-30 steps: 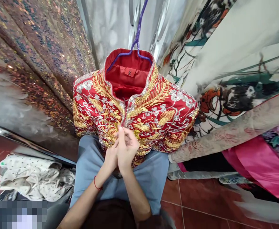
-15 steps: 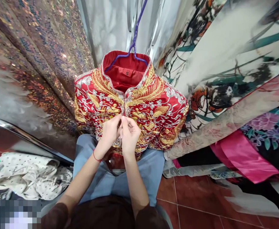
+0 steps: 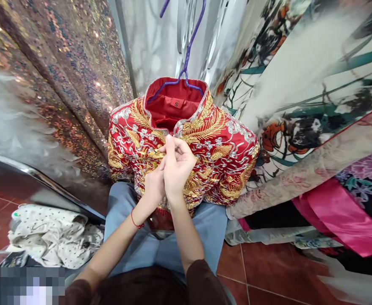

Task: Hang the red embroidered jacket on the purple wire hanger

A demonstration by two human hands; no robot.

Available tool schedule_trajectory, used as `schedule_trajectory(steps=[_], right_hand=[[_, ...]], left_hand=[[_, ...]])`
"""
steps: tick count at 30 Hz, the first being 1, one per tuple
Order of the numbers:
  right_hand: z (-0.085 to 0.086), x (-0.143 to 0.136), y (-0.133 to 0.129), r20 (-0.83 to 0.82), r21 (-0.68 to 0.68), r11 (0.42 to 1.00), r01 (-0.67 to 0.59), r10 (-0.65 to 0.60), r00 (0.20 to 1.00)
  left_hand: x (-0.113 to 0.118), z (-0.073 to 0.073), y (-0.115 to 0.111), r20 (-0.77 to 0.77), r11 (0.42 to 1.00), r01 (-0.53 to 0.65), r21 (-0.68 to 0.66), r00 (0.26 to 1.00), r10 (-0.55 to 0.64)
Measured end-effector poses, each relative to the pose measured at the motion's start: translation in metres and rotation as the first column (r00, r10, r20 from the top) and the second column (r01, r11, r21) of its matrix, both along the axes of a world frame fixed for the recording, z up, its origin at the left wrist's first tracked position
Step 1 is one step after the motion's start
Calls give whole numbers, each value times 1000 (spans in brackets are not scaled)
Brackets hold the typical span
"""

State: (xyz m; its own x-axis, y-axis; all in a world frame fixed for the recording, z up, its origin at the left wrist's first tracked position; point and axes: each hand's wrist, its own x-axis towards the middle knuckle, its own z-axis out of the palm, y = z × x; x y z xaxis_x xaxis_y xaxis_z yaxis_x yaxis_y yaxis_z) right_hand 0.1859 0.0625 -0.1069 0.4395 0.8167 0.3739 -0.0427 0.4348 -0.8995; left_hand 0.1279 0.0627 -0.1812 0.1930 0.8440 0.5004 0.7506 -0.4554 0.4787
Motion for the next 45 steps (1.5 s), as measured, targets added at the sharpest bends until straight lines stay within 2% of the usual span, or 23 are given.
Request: schedule_trajectory(steps=[4, 7, 10, 12, 13, 15, 17, 18, 19, 21, 22, 23, 24, 26, 28, 30, 33, 35, 36, 38, 40, 43, 45], right_hand=[[-5, 14, 8, 176, -5, 1000, 17, -16, 984], [-9, 32, 19, 378, -60, 993, 104, -74, 923], [-8, 45, 29, 626, -47, 921, 387, -275, 730], [-4, 48, 31, 729, 3, 862, 507, -349, 589], [-1, 50, 29, 760, 23, 865, 501, -341, 553], [7, 56, 23, 801, 72, 927, 368, -274, 532], [16, 71, 12, 810, 180, 957, 228, -276, 518], [19, 82, 6, 797, 263, 939, 221, -340, 500], [22, 96, 1, 770, 350, 898, 265, -437, 464], [25, 128, -3, 720, 473, 782, 406, -609, 333], [25, 145, -2, 727, 493, 752, 437, -632, 268], [24, 160, 1, 762, 480, 768, 425, -604, 231], [22, 174, 6, 804, 446, 809, 382, -550, 227], [19, 195, 18, 849, 368, 882, 293, -448, 282], [19, 205, 30, 845, 333, 901, 279, -416, 337], [25, 207, 37, 829, 328, 886, 327, -436, 350], [36, 205, 44, 747, 343, 852, 395, -502, 435], [38, 203, 51, 664, 299, 876, 378, -475, 577], [36, 203, 56, 631, 258, 905, 339, -424, 650], [27, 207, 65, 590, 184, 952, 246, -307, 746], [15, 214, 70, 584, 162, 961, 223, -276, 764], [-1, 230, 68, 626, 82, 961, 263, -255, 737], [-9, 239, 63, 612, 5, 958, 286, -229, 757]], left_hand=[[-18, 8, 12, -63, 990, 140, 22, 988, -138], [-26, 19, 19, -113, 986, 156, 57, 982, -149], [-34, 39, 26, 32, 959, 130, 253, 989, -142], [-46, 59, 33, 172, 903, 4, 430, 981, -87], [-54, 71, 37, 218, 867, -68, 494, 975, -48], [-76, 94, 49, 220, 828, -129, 546, 975, 7], [-100, 111, 65, 115, 857, -44, 514, 993, -18], [-111, 115, 74, 44, 881, 33, 473, 997, -61], [-120, 117, 84, -17, 900, 104, 423, 994, -107], [-132, 112, 103, -81, 916, 176, 361, 984, -157], [-134, 107, 111, -79, 917, 164, 364, 986, -146], [-134, 101, 119, -58, 913, 128, 387, 992, -115], [-132, 96, 125, -24, 904, 78, 420, 997, -75], [-124, 92, 131, 44, 880, -12, 475, 999, -10], [-117, 98, 130, 103, 867, -70, 494, 994, 22], [-113, 114, 124, 158, 873, -105, 475, 987, 33], [-116, 143, 117, 173, 933, -31, 359, 984, -34], [-122, 152, 119, 173, 974, 92, 208, 977, -129], [-125, 152, 121, 193, 981, 147, 127, 966, -170], [-132, 139, 128, 265, 978, 208, 16, 942, -205], [-138, 115, 134, 345, 981, 192, 22, 920, -188], [-146, 76, 135, 456, 987, 54, 151, 882, -118], [-149, 61, 132, 503, 976, -70, 206, 863, -45]])
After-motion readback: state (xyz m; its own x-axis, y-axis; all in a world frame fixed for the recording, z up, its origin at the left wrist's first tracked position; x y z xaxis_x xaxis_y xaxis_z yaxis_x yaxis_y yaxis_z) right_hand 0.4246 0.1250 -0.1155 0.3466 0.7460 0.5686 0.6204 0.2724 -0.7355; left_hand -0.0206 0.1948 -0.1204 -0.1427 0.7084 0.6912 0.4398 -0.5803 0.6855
